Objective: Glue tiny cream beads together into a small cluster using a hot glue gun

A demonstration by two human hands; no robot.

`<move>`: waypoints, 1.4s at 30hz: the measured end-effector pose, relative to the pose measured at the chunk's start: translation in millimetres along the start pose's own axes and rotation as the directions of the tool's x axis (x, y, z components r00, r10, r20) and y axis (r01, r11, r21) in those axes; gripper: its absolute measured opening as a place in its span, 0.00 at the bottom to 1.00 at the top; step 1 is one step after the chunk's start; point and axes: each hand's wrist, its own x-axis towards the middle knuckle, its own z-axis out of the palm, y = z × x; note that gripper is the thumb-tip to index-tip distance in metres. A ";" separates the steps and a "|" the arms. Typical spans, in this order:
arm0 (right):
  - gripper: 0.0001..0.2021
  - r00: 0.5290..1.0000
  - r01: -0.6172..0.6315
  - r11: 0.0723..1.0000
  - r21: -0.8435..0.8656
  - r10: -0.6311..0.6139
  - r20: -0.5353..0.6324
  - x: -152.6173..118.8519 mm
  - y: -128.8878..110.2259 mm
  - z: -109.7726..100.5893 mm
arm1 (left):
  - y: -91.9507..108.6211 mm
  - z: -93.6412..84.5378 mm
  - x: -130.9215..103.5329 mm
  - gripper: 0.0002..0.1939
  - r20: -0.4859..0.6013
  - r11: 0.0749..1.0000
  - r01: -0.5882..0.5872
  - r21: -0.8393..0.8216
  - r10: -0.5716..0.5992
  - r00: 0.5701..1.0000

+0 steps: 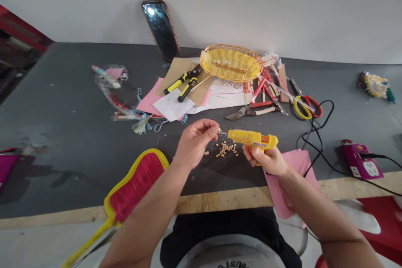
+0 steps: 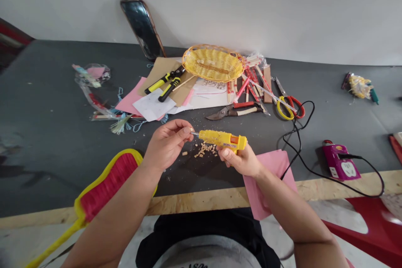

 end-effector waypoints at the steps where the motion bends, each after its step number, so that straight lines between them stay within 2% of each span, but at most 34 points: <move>1: 0.28 1.000 -0.005 1.000 0.008 0.005 0.005 -0.1 0.0 -0.1 | 0.3 0.1 0.2 0.12 0.000 1.000 -0.001 -0.013 0.001 1.000; 6: 0.26 0.998 -0.052 0.995 0.085 0.054 -0.023 -1.5 -0.9 -1.6 | 2.1 0.7 1.0 0.13 -0.010 0.995 0.017 -0.098 -0.018 1.000; 12: 0.27 0.979 -0.070 0.984 0.161 0.099 -0.177 -0.8 -4.9 -14.9 | 3.0 -0.8 2.9 0.13 -0.039 0.990 0.005 -0.140 -0.010 0.999; 14: 0.26 0.954 -0.072 0.982 0.175 0.119 -0.274 0.7 -4.8 -23.3 | 3.4 -1.9 3.8 0.12 -0.041 0.988 -0.011 -0.153 0.005 0.999; 18: 0.25 0.846 -0.171 0.967 0.187 0.242 -0.476 6.3 0.1 -39.4 | 3.9 -3.7 4.6 0.10 -0.027 0.986 -0.007 -0.167 0.003 1.000; 20: 0.24 0.828 -0.210 0.957 0.201 0.283 -0.484 10.5 3.4 -44.6 | 4.4 -3.9 4.5 0.10 -0.018 0.984 0.003 -0.177 -0.006 1.000; 22: 0.26 0.841 -0.214 0.958 0.193 0.281 -0.462 15.0 6.4 -47.9 | 5.2 -3.7 4.2 0.10 -0.015 0.982 0.008 -0.190 -0.011 1.000; 24: 0.31 0.842 -0.216 0.968 0.125 0.250 -0.478 18.3 9.2 -50.3 | 6.3 -3.5 3.9 0.10 -0.018 0.980 0.009 -0.198 -0.013 1.000; 26: 0.37 0.813 -0.253 0.966 -0.043 0.188 -0.551 19.4 12.0 -53.2 | 7.4 -3.6 3.8 0.11 -0.021 0.979 0.007 -0.202 -0.011 1.000; 28: 0.42 0.777 -0.327 0.906 -0.271 0.094 -0.622 18.4 14.1 -57.0 | 8.1 -4.0 4.0 0.11 -0.023 0.979 0.000 -0.205 -0.005 1.000; 30: 0.42 0.769 -0.373 0.788 -0.489 -0.032 -0.638 16.1 13.6 -60.0 | 8.5 -4.5 4.5 0.11 -0.024 0.978 -0.010 -0.210 0.005 1.000; 33: 0.32 0.776 -0.314 0.561 -0.766 -0.313 -0.547 12.6 3.7 -55.5 | 9.0 -4.6 5.0 0.11 -0.032 0.976 -0.021 -0.215 0.015 0.999; 35: 0.20 0.786 -0.209 0.402 -0.891 -0.473 -0.398 11.3 -7.9 -42.4 | 9.9 -4.2 5.1 0.11 -0.043 0.975 -0.024 -0.219 0.015 0.999; 36: 0.15 0.808 -0.130 0.355 -0.926 -0.503 -0.306 11.2 -13.8 -32.7 | 10.5 -3.8 5.0 0.11 -0.049 0.975 -0.023 -0.222 0.013 0.999; 38: 0.10 0.879 0.117 0.339 -0.933 -0.473 -0.062 12.7 -22.2 -9.7 | 11.7 -3.2 4.8 0.11 -0.064 0.973 -0.026 -0.231 0.011 0.998; 39: 0.09 0.895 0.225 0.362 -0.905 -0.444 0.045 14.3 -23.9 2.4 | 12.3 -2.9 4.8 0.12 -0.070 0.971 -0.030 -0.238 0.014 0.997; 41: 0.08 0.900 0.367 0.398 -0.841 -0.381 0.212 19.8 -22.2 24.6 | 13.2 -2.5 4.9 0.12 -0.080 0.966 -0.048 -0.253 0.029 0.996; 42: 0.08 0.903 0.394 0.395 -0.830 -0.336 0.268 23.6 -19.4 33.8 | 13.5 -2.4 5.0 0.12 -0.082 0.964 -0.060 -0.261 0.039 0.996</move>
